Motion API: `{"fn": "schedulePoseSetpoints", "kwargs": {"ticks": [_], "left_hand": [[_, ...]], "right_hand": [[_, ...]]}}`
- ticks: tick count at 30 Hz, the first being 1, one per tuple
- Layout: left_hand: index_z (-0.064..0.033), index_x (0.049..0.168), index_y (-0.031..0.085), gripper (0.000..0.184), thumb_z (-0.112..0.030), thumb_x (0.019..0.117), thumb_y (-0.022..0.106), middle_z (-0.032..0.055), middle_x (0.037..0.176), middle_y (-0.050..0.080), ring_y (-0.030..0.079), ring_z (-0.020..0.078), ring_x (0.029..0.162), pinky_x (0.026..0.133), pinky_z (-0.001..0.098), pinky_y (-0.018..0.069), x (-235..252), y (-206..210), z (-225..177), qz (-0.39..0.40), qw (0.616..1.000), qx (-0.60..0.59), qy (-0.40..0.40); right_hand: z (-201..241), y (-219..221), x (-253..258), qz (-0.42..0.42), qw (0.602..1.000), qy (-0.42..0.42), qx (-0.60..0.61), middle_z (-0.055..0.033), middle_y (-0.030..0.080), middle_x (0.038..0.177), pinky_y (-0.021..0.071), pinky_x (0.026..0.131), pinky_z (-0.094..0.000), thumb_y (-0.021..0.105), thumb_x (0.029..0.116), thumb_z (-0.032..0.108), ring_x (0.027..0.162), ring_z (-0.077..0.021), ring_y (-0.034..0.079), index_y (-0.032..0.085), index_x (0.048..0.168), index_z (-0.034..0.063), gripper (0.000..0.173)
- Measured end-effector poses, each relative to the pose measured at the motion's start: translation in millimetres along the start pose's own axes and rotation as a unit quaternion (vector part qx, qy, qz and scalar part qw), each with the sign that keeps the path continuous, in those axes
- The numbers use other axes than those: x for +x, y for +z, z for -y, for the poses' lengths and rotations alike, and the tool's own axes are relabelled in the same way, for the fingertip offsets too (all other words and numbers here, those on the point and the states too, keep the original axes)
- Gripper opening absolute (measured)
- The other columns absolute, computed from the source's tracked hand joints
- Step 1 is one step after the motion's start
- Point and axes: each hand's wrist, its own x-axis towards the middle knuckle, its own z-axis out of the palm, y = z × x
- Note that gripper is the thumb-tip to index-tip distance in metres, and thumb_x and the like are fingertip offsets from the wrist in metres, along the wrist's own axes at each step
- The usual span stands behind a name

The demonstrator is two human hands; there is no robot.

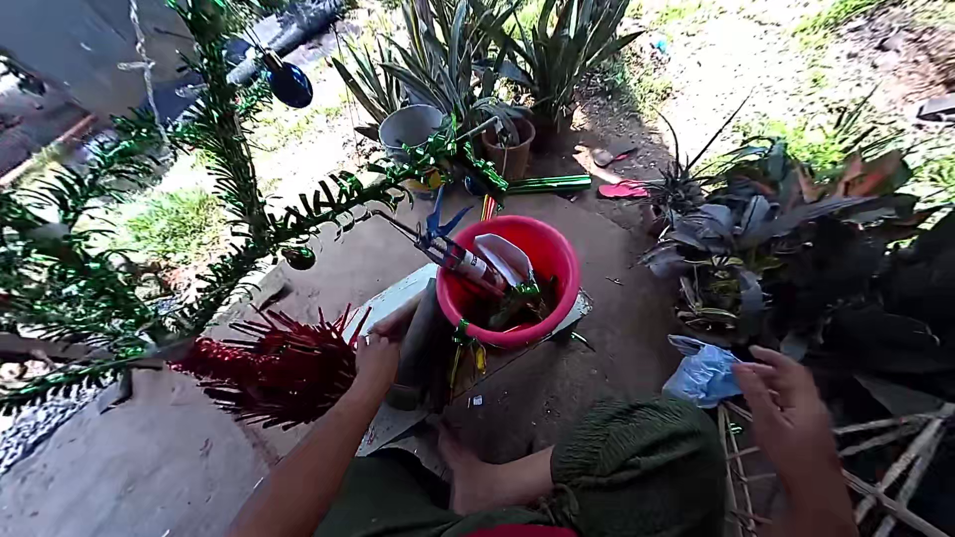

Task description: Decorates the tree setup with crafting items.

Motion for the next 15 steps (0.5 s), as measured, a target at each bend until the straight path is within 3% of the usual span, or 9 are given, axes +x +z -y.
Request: {"fn": "schedulePoseSetpoints", "kwargs": {"ticks": [1,3,6,9,11,15], "left_hand": [[0.0110,0.126,0.063,0.033,-0.001,0.0977,0.053,0.0297,0.144,0.052,0.037,0.0462,0.145,0.121,0.0662,0.0155,5,14,-5,0.045,0.998,0.030,-0.016],[0.0173,0.140,0.048,0.041,0.002,0.1015,0.044,0.0334,0.157,0.035,0.021,0.0444,0.153,0.125,0.0598,0.0062,16,33,-7,0.087,0.990,0.102,-0.051],[0.0178,0.150,0.031,0.050,0.004,0.1028,0.038,0.0320,0.164,0.021,0.014,0.0380,0.156,0.127,0.0496,0.0055,34,51,2,0.102,0.970,0.195,-0.099],[0.0132,0.154,0.027,0.055,0.009,0.1005,0.036,0.0253,0.165,0.023,0.016,0.0327,0.157,0.128,0.0454,0.0037,43,60,16,0.088,0.959,0.241,-0.119],[0.0086,0.157,0.026,0.059,0.013,0.0986,0.036,0.0205,0.167,0.023,0.018,0.0283,0.157,0.128,0.0433,0.0063,38,59,21,0.056,0.972,0.187,-0.128],[0.0099,0.154,0.033,0.055,0.013,0.0986,0.036,0.0203,0.165,0.028,0.024,0.0282,0.155,0.128,0.0434,0.0075,29,59,25,0.060,0.971,0.201,-0.111]], "right_hand": [[-21,15,-3,0.090,0.992,0.081,-0.042,-0.0249,0.066,0.121,0.0514,0.097,-0.0542,0.054,0.1041,0.031,0.111,-0.0346,0.065,0.051,0.143,-0.0051,0.053],[-48,45,-11,0.182,0.965,0.170,-0.086,-0.0306,0.057,0.134,0.0414,0.105,-0.0653,0.059,0.1035,0.030,0.125,-0.0465,0.055,0.062,0.137,0.0015,0.044],[-54,63,-18,0.148,0.962,0.190,-0.127,-0.0285,0.055,0.136,0.0418,0.100,-0.0695,0.060,0.1023,0.034,0.126,-0.0473,0.054,0.070,0.127,0.0070,0.038],[-51,66,-9,0.152,0.957,0.205,-0.135,-0.0273,0.058,0.132,0.0424,0.100,-0.0682,0.063,0.1012,0.034,0.123,-0.0459,0.055,0.072,0.121,0.0062,0.035],[-50,68,-4,0.157,0.954,0.212,-0.142,-0.0269,0.059,0.130,0.0424,0.100,-0.0674,0.064,0.1005,0.034,0.122,-0.0452,0.056,0.073,0.118,0.0059,0.034],[-49,71,-2,0.159,0.953,0.208,-0.156,-0.0268,0.060,0.126,0.0434,0.099,-0.0670,0.065,0.0998,0.033,0.119,-0.0445,0.057,0.074,0.115,0.0056,0.033]]}}
